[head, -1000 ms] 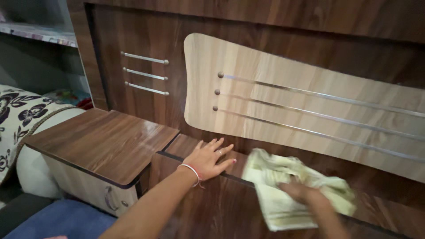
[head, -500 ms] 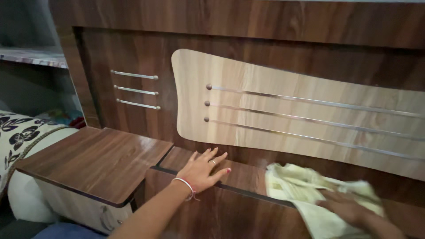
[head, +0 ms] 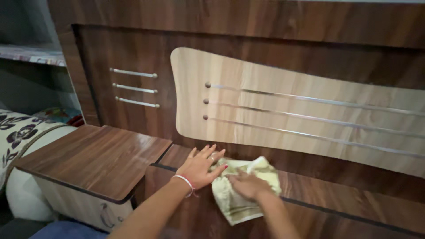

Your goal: The person cleans a wooden headboard by wiping its panels and surfaces with a cloth.

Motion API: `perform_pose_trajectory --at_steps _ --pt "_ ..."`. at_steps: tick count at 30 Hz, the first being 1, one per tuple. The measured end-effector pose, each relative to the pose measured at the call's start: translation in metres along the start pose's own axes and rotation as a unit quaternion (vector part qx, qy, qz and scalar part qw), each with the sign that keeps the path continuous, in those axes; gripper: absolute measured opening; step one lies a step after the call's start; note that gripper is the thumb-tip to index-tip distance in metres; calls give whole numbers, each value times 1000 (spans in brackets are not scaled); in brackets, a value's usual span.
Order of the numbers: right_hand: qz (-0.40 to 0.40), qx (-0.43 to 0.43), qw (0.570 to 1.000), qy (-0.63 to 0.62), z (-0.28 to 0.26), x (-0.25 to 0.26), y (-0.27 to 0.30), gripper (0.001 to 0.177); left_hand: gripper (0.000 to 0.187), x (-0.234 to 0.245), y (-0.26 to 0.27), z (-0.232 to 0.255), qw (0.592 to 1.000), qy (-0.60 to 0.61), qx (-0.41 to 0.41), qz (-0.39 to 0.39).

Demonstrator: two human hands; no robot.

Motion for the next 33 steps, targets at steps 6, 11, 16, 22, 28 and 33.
perform_pose_trajectory --at_steps 6,11,16,22,28,33 --pt "171 -57 984 16 23 35 102 63 65 5 -1 3 1000 9 -1 17" --pt "233 -147 957 96 91 76 177 59 47 13 17 28 978 -91 -30 185" --pt "231 -196 950 81 137 77 156 59 60 -23 31 139 904 -4 134 406" --pt "80 -171 975 119 229 86 55 74 59 -102 1 239 868 -118 65 477" --pt "80 -220 971 49 198 76 80 79 58 -106 9 233 914 -47 0 404" --pt "88 -144 985 -33 224 88 111 71 55 -87 18 240 917 -55 13 395"
Point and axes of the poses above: each hand's wrist, its own y-axis away from the middle knuckle, its own x-axis out of the back of the hand, z = x × y, the point moved 2 cm from there along -y, towards the middle knuckle, and after that the axes turned 13 degrees about -y, right-handed, at the moved point
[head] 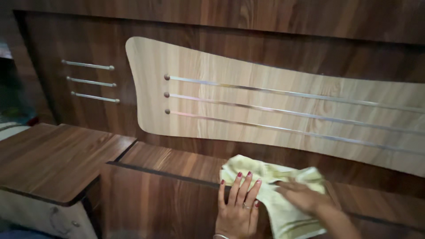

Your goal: The person cleans a wooden headboard by wiping its panels and surfaces with a cloth.

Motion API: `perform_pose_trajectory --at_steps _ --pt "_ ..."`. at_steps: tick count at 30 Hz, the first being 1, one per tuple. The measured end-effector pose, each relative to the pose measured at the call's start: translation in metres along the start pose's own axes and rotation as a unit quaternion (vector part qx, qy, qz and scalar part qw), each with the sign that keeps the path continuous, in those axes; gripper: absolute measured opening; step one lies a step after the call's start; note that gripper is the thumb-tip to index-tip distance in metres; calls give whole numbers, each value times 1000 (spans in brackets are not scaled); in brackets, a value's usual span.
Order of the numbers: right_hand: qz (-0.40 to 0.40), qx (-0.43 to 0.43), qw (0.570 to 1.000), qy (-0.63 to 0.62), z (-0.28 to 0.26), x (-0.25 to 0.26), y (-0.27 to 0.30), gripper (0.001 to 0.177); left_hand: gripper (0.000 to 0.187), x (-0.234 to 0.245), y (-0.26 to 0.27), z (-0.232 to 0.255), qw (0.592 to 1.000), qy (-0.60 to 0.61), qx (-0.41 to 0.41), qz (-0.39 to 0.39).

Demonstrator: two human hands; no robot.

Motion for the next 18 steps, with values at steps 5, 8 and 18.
perform_pose_trajectory --at_steps 5,8,18 --pt "13 -127 992 2 74 18 -35 77 54 6 -4 1 1000 -4 -8 4" --pt "8 -138 990 15 60 0 -61 83 55 4 -3 3 999 10 12 -36" --pt "14 -32 999 29 15 5 -10 74 52 9 -3 3 998 39 20 -45"
Point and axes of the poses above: each hand's wrist, its own y-axis away from the middle knuckle, its own x-axis out of the back of the hand, z = x × y, the point moved 2 cm from there along -y, towards the middle knuckle, and after that the axes turned 13 degrees about -y, right-handed, at the moved point
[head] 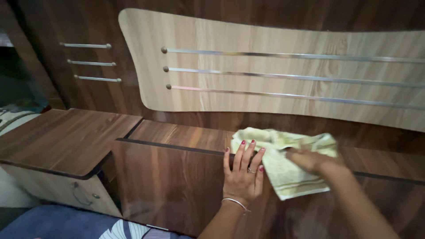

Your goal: The person cleans a wooden headboard by wiping its panels and surfaces with a cloth.

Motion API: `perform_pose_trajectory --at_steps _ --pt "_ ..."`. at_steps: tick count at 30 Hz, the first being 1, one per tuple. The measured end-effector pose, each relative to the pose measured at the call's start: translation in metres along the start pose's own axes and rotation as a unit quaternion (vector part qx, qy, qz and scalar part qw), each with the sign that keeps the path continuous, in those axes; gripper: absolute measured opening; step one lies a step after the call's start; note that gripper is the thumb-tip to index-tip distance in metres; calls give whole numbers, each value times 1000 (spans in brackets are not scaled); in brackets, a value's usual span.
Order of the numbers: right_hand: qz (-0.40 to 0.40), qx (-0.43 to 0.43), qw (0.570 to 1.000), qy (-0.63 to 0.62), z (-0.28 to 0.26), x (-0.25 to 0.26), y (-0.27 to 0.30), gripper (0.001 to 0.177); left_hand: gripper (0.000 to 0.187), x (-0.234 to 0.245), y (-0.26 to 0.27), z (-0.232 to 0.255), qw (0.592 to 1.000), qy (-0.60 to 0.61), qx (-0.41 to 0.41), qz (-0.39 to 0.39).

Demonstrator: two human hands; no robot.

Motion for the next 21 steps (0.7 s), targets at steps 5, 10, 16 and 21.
perform_pose_trajectory --at_steps 5,10,16,21 --pt "95 -247 964 10 63 17 -27 98 52 -5 3 2 1000 -15 5 -1" --pt "45 -160 986 2 22 -9 -48 89 49 -8 1 1 1000 14 7 22" --pt "-52 61 996 -34 -40 -37 -38 71 55 -3 0 1 1000 15 0 -4" --pt "-27 16 999 17 38 -8 -51 73 48 -2 -3 4 1000 1 5 29"
Point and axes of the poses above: each hand's wrist, its own y-axis away from the middle knuckle, its own x-axis out of the back of the hand, z = x × y, the point moved 2 cm from there along -y, towards the middle knuckle, and after that the axes turned 13 degrees about -y, right-handed, at the moved point
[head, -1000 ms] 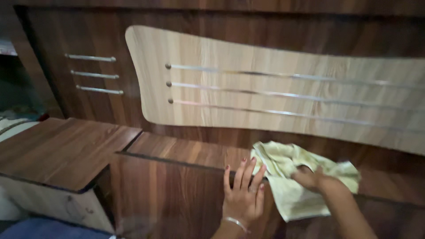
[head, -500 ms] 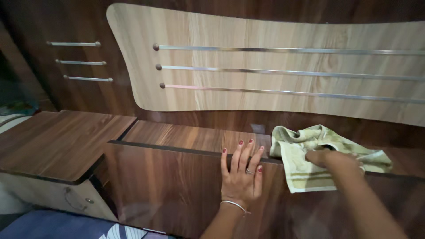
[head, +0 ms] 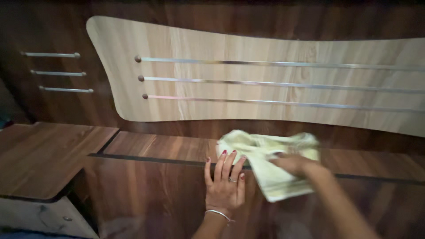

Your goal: The person cleans a wooden headboard by wiping its panels and surfaces with a cloth.

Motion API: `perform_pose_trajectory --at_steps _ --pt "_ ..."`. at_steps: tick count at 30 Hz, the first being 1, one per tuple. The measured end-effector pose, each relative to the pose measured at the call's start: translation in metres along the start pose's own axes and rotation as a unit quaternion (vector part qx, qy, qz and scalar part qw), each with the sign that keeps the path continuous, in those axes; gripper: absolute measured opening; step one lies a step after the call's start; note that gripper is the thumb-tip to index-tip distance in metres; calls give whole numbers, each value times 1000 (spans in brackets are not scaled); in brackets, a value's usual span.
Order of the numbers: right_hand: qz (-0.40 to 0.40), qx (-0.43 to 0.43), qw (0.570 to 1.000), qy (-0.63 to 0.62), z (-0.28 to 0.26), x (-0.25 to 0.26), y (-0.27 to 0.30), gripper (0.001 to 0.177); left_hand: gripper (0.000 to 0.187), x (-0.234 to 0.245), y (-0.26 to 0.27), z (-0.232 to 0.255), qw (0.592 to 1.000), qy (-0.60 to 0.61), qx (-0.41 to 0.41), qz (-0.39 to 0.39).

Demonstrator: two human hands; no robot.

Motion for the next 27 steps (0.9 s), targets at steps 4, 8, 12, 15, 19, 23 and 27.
perform_pose_trajectory --at_steps 4,8,12,15,19,23,27 --pt "58 -174 982 -48 106 40 14 90 45 -3 3 -1 1000 -16 0 -11" --pt "78 -256 963 5 153 48 -5 94 44 -5 3 -2 1000 -12 0 -11" --pt "5 -202 978 47 135 41 -7 87 43 -6 3 -3 1000 -9 5 -7" --pt "-6 -149 989 -1 59 14 0 91 43 -5 5 -4 1000 -10 3 -15" --pt "-41 -21 999 -24 -56 -22 8 82 45 -5 1 -2 1000 1 4 8" --pt "-30 138 989 -32 -82 -25 22 70 51 -6 1 -3 1000 13 -5 -5" --pt "11 20 1000 4 -20 7 27 68 44 -9 3 0 1000 -12 0 5"
Point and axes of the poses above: each hand's wrist, its own y-axis away from the middle knuckle, its own x-axis out of the back of the hand, z = x × y, the point moved 2 cm from there along -y, towards the middle knuckle, and after that the axes turned 13 degrees about -y, right-handed, at the moved point
